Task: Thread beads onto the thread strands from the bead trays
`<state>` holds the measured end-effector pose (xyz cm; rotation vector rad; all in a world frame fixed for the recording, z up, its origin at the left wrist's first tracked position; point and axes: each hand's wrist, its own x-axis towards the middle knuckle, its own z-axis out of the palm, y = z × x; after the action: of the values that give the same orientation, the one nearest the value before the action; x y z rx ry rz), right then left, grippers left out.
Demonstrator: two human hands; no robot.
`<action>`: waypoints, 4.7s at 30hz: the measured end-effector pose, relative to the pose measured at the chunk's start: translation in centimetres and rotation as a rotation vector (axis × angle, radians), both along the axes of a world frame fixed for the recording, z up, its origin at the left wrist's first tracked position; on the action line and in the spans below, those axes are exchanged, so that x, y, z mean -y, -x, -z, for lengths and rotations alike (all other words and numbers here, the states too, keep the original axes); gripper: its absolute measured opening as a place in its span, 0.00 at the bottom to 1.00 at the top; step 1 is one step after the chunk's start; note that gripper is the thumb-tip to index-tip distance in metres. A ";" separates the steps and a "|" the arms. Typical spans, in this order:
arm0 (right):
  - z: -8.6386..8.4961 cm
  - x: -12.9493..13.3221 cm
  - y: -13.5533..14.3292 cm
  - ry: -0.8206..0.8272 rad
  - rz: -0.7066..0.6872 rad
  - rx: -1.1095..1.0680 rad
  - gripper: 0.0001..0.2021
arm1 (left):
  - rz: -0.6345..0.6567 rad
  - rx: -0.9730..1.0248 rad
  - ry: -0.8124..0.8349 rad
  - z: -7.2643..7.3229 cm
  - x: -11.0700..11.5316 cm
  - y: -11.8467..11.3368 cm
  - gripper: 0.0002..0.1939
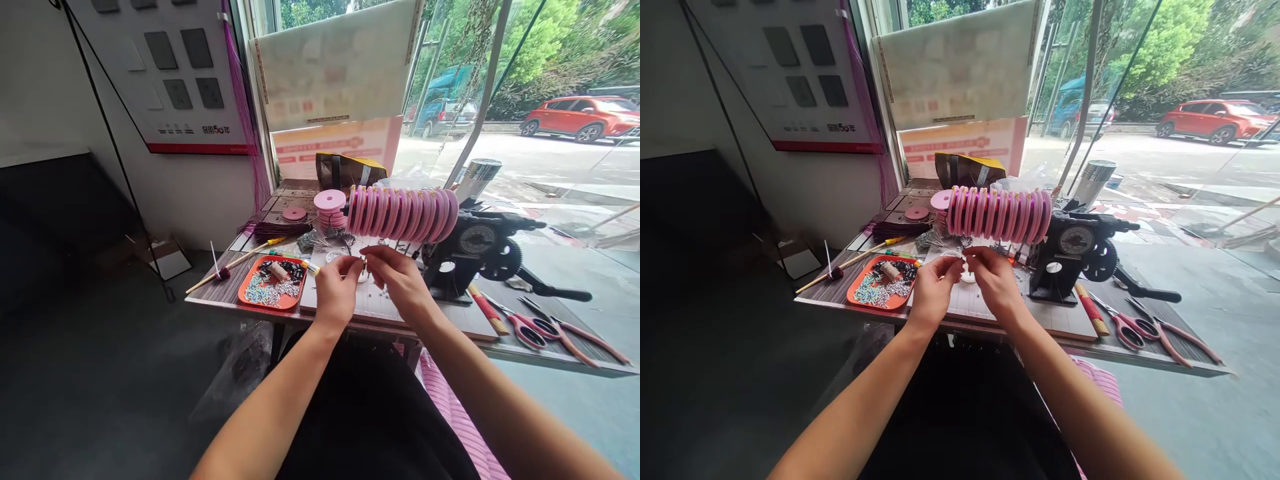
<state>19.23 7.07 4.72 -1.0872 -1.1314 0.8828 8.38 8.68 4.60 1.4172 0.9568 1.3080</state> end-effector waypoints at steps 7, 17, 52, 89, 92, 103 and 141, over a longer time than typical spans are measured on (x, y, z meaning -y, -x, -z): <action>-1.3 0.2 0.1 0.034 -0.116 0.022 0.10 | 0.144 0.129 0.048 0.2 0.4 0.7 0.06; -1.8 0.7 -0.9 0.070 -0.148 0.079 0.09 | 0.426 0.099 0.341 4.3 5.5 4.9 0.08; 0.4 1.0 -1.1 0.052 0.102 0.282 0.20 | 0.062 -0.033 0.365 5.0 7.1 5.8 0.15; -1.9 2.1 -0.2 0.206 -0.273 -0.283 0.17 | 0.556 0.381 0.910 5.1 10.5 6.0 0.13; -1.9 2.1 -0.1 0.210 -0.260 -0.285 0.17 | 0.540 0.370 0.919 5.3 10.8 6.2 0.13; -1.6 1.9 -0.7 0.202 -0.248 -0.327 0.16 | 0.579 0.538 0.901 5.8 11.6 7.0 0.11; -2.8 0.7 -1.2 0.150 -0.263 -0.196 0.13 | 0.356 0.372 0.364 -1.5 1.8 -0.6 0.11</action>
<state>20.43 6.40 7.52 -0.9607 -1.0704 1.2706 8.96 6.90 6.14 0.9649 0.6178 1.0197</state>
